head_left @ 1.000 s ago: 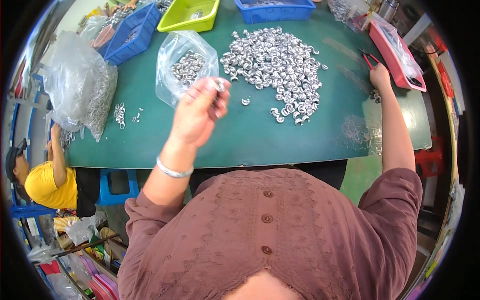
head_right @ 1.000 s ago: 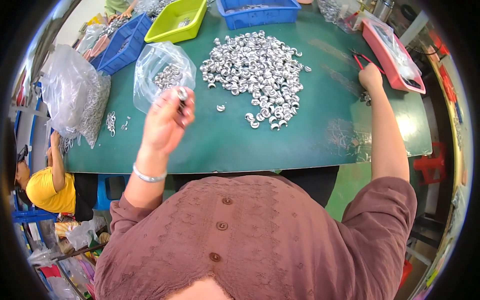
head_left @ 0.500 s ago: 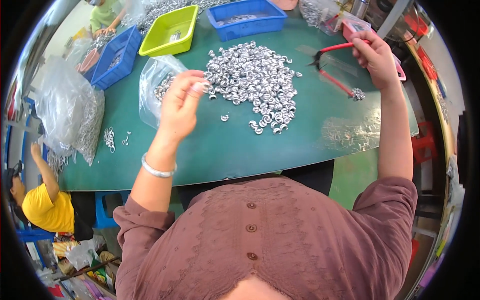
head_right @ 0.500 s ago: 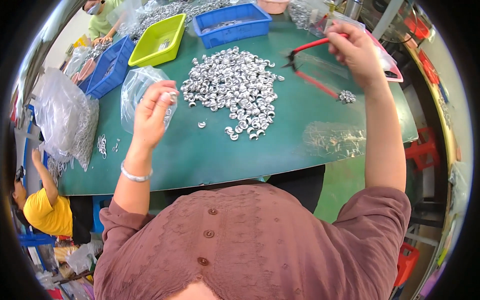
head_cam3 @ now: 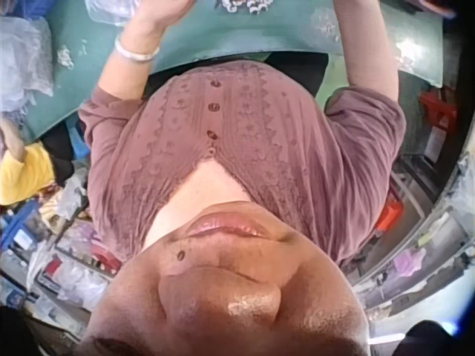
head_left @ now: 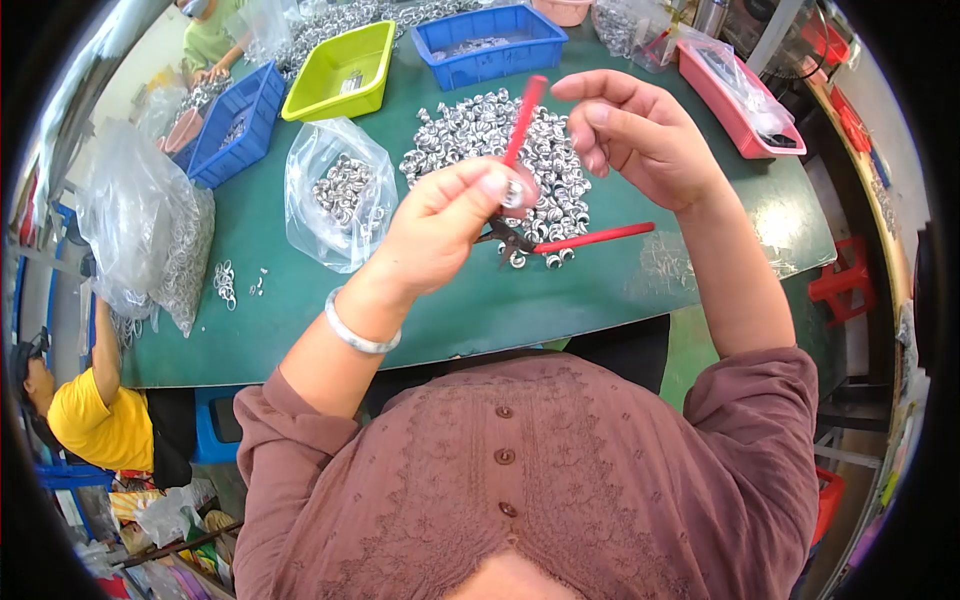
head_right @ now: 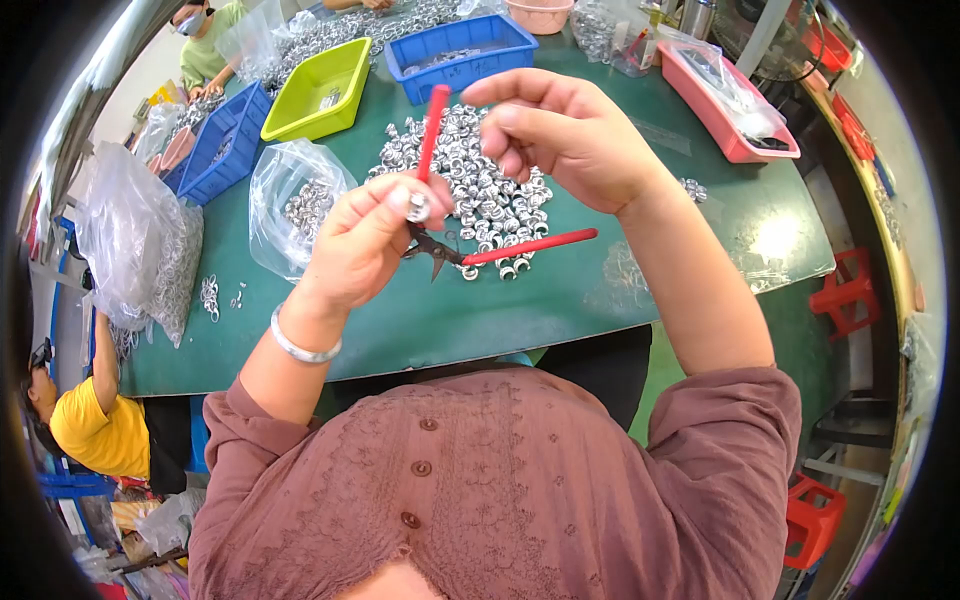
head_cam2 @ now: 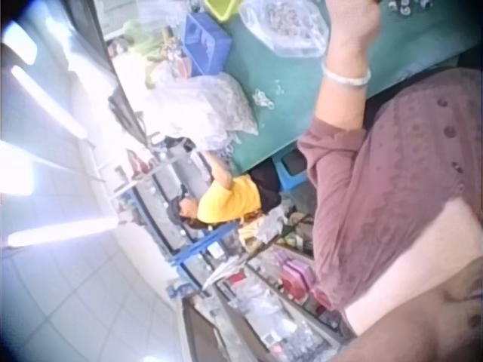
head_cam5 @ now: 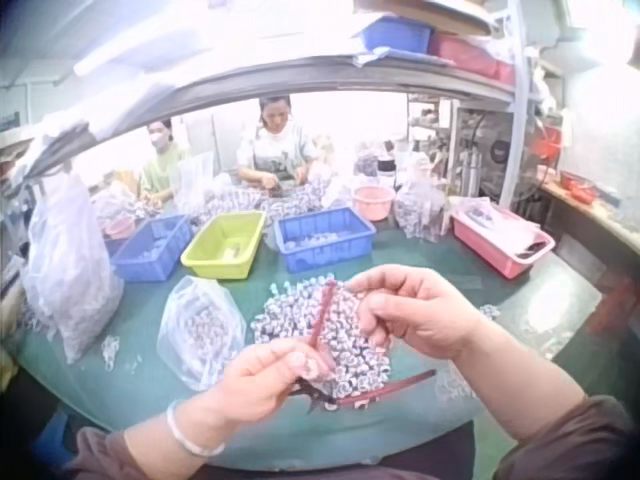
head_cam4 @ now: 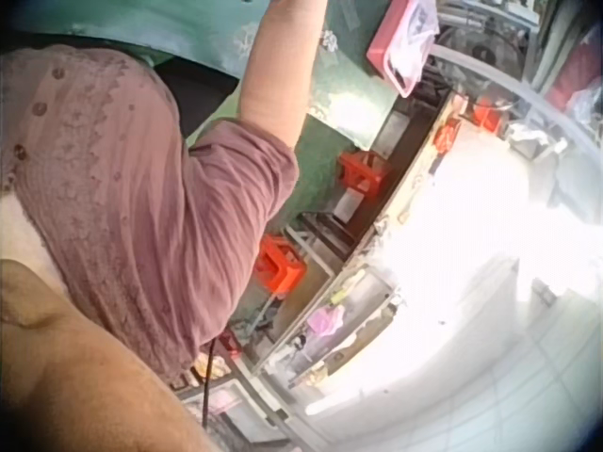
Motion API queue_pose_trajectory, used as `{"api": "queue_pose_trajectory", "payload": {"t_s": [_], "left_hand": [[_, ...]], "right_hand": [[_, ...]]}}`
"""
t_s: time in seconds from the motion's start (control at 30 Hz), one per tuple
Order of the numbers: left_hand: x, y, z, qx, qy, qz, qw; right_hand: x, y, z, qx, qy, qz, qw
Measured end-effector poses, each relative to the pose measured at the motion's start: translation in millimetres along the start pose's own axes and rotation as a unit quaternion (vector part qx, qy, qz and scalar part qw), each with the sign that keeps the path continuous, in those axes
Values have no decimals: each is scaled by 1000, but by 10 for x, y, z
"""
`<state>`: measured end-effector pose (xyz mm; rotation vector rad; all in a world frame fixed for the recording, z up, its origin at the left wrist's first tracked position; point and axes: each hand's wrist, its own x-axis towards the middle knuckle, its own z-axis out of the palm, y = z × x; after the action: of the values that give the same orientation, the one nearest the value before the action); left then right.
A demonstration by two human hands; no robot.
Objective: The person picks up small metal components from a pile on a green table and uses red-handled pliers to crimp or join them by hand.
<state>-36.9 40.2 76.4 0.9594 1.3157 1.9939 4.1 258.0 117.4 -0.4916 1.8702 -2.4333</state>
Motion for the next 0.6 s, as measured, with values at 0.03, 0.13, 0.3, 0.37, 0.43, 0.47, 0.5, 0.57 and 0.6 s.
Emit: {"api": "queue_pose_trajectory", "payload": {"t_s": [0.03,0.13,0.3,0.37,0.43,0.47,0.5,0.57,0.6], "left_hand": [[-7,-23,-41,-61,2,14,998],[-68,-71,-138,-144,21,39,989],[-121,-210,-164,-146,14,17,989],[-181,-194,-221,-138,7,-6,990],[-226,-167,-260,-105,-8,-31,994],[-239,-168,-274,-106,-6,-30,994],[-258,-172,-285,-85,-9,-41,995],[-295,-187,-344,-52,-9,-77,996],[-316,-185,-383,-53,-6,-77,996]], "right_hand": [[-11,92,-160,4,-14,-19,1000],[-101,425,-455,-132,-40,50,989],[-224,778,-67,9,-201,42,979],[-152,799,49,57,-190,34,979],[-59,745,102,142,-192,42,970],[-34,744,143,142,-193,44,970],[-19,745,189,152,-203,43,966],[19,793,249,168,-222,45,959],[45,804,281,169,-223,48,959]]}}
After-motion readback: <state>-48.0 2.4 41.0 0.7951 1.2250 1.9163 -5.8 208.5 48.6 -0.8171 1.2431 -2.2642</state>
